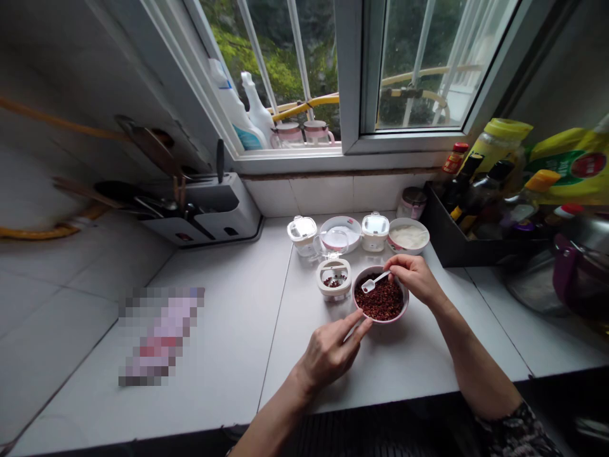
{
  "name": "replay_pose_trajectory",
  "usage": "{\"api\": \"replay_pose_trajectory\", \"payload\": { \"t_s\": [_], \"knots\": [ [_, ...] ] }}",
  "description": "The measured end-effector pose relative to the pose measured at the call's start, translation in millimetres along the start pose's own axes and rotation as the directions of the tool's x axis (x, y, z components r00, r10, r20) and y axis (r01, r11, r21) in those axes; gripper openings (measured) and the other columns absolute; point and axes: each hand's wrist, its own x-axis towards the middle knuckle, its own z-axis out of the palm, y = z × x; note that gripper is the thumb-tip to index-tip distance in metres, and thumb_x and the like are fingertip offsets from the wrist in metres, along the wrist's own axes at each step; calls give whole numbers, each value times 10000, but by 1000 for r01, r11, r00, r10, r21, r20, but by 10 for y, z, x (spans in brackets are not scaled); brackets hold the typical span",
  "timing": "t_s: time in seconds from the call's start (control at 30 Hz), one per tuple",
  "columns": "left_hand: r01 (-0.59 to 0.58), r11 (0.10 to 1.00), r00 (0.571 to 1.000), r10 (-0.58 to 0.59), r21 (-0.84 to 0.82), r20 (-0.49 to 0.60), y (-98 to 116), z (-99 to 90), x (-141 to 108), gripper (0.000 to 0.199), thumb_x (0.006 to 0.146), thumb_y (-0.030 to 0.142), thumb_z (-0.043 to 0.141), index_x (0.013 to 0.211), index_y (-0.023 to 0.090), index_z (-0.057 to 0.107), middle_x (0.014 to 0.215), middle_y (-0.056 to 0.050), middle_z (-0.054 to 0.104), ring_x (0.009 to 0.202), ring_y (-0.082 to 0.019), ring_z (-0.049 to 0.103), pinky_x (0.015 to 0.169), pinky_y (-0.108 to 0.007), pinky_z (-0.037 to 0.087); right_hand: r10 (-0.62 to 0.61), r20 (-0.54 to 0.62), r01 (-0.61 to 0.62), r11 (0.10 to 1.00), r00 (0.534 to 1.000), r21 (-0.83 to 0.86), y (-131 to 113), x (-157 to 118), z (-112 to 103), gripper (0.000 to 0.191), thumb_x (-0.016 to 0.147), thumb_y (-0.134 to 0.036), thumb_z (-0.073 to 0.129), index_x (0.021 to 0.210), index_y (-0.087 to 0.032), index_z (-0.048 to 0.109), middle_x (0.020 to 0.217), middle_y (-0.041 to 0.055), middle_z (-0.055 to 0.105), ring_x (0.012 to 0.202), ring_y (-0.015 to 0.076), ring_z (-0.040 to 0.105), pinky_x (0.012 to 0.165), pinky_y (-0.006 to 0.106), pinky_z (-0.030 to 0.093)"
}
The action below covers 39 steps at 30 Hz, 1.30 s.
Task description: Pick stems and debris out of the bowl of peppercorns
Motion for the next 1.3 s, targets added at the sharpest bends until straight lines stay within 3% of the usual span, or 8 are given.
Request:
{"api": "replay_pose_trajectory", "payload": {
  "t_s": [0.2,0.4,0.53,0.6,0.67,0.83,0.97,1.3],
  "knots": [
    [-12,1000,1000,12,-13,-23,-2,-7,35,329,917,54,451,1197,111,614,1143,-161,685,868,-184,708,639,-251,603,32,-2,-31,990,999,140,-17,36,-1,190,686,-305,581,775,-156,659,583,-6,626,442,88,417,446,234,329],
    [-20,1000,1000,20,-10,-14,-10,14,12,353,914,47,447,1228,100,598,1146,-170,680,877,-185,703,659,-269,611,-268,-110,271,963,957,11,-152,-42,265,190,852,-286,529,889,-162,667,730,50,699,675,171,647,638,288,506],
    [-19,1000,999,19,-13,-35,-17,50,-16,350,921,57,452,1235,101,599,1140,-176,681,821,-174,703,634,-259,605,-636,74,617,705,768,-348,-200,-106,419,224,923,-184,457,964,-143,674,878,115,732,791,211,678,739,349,516],
    [-23,1000,999,22,-21,-40,-19,61,-22,346,922,54,455,1231,99,601,1138,-178,681,826,-177,705,630,-260,606,-728,201,727,537,656,-429,-200,-114,433,254,927,-146,432,1015,-145,670,917,127,743,822,226,683,765,378,510],
    [-24,1000,999,24,-15,-27,-20,62,-25,350,921,55,462,1241,98,596,1146,-179,678,856,-184,707,651,-267,612,-755,227,756,483,615,-441,-211,-106,399,267,930,-134,428,1058,-159,661,956,122,748,837,221,686,788,387,511],
    [-24,1000,1000,24,-2,5,-21,47,-30,367,930,67,438,1264,108,583,1218,-187,647,912,-183,705,700,-271,620,-651,50,624,699,757,-351,-331,-35,137,160,917,-215,518,968,-193,668,807,61,725,726,184,668,721,332,528],
    [-19,1000,1000,19,-18,-8,-23,48,-31,356,924,62,442,1243,102,593,1206,-190,651,920,-185,706,689,-262,618,-482,83,487,837,872,-249,-362,43,-142,164,899,-285,532,905,-190,665,704,26,676,638,160,637,637,293,516],
    [-13,999,1000,12,-41,-25,-17,22,6,328,923,59,444,1203,100,611,1143,-188,676,867,-181,708,670,-260,608,-422,245,488,775,873,-403,-53,41,-131,195,874,-178,455,836,-181,647,721,35,670,649,153,595,630,271,458]
  ]
}}
